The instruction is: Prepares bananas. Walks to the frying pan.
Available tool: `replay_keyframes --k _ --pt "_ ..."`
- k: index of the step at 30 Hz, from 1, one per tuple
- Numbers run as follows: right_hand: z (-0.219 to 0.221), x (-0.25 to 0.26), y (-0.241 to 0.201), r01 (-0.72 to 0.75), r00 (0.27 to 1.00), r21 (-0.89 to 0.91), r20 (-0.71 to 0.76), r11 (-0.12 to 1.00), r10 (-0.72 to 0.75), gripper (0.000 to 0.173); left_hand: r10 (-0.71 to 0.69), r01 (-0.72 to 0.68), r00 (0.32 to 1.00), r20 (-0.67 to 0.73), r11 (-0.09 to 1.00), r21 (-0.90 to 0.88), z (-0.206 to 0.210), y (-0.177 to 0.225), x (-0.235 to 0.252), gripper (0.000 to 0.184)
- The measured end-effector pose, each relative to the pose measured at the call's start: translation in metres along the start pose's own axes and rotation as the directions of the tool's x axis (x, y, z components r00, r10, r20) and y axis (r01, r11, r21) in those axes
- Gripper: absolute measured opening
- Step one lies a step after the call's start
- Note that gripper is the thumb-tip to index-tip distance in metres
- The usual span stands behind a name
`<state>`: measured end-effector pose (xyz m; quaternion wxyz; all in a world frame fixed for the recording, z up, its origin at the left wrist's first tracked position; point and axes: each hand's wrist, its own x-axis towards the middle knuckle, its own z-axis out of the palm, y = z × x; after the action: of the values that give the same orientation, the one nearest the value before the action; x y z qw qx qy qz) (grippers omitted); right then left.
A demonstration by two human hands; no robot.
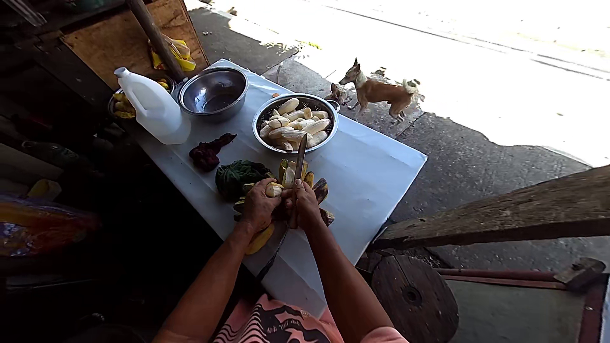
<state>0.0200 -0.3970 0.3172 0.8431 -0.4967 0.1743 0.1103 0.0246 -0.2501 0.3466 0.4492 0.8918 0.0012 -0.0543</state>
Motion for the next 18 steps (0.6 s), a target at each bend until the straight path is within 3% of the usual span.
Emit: replay_keyframes --k 2,5,9,13,16,18 --pt "-0.001 -0.017 0.004 0.085 0.995 -0.062 0.065 0.994 -0.081 0.038 -0.069 0.066 0.997 -0.022 0.99 -0.123 -0.004 -0.006 0.01 0.054" --pt "0.004 -0.032 0.017 0.183 0.983 -0.201 0.039 0.963 -0.178 0.044 -0.108 0.097 0.99 -0.089 0.988 -0.12 0.003 -0.005 0.019 0.051" --pt "0.007 -0.027 0.038 0.16 0.985 -0.332 0.11 0.929 -0.131 0.048 -0.122 0.11 0.979 -0.166 0.991 -0.076 0.01 -0.003 0.025 0.054" --pt "0.013 -0.011 0.049 0.188 0.98 -0.507 0.04 0.841 -0.194 0.04 -0.119 0.093 0.976 -0.181 0.985 -0.146 0.009 -0.009 0.02 0.049" --pt "0.014 -0.007 0.045 0.158 0.981 -0.422 -0.038 0.893 -0.192 0.035 -0.104 0.059 0.983 -0.154 0.961 -0.268 0.006 -0.013 0.013 0.043" --pt "0.014 -0.008 0.038 0.108 0.99 -0.309 -0.058 0.945 -0.132 0.034 -0.076 0.048 0.992 -0.103 0.965 -0.257 0.001 -0.014 0.007 0.047"
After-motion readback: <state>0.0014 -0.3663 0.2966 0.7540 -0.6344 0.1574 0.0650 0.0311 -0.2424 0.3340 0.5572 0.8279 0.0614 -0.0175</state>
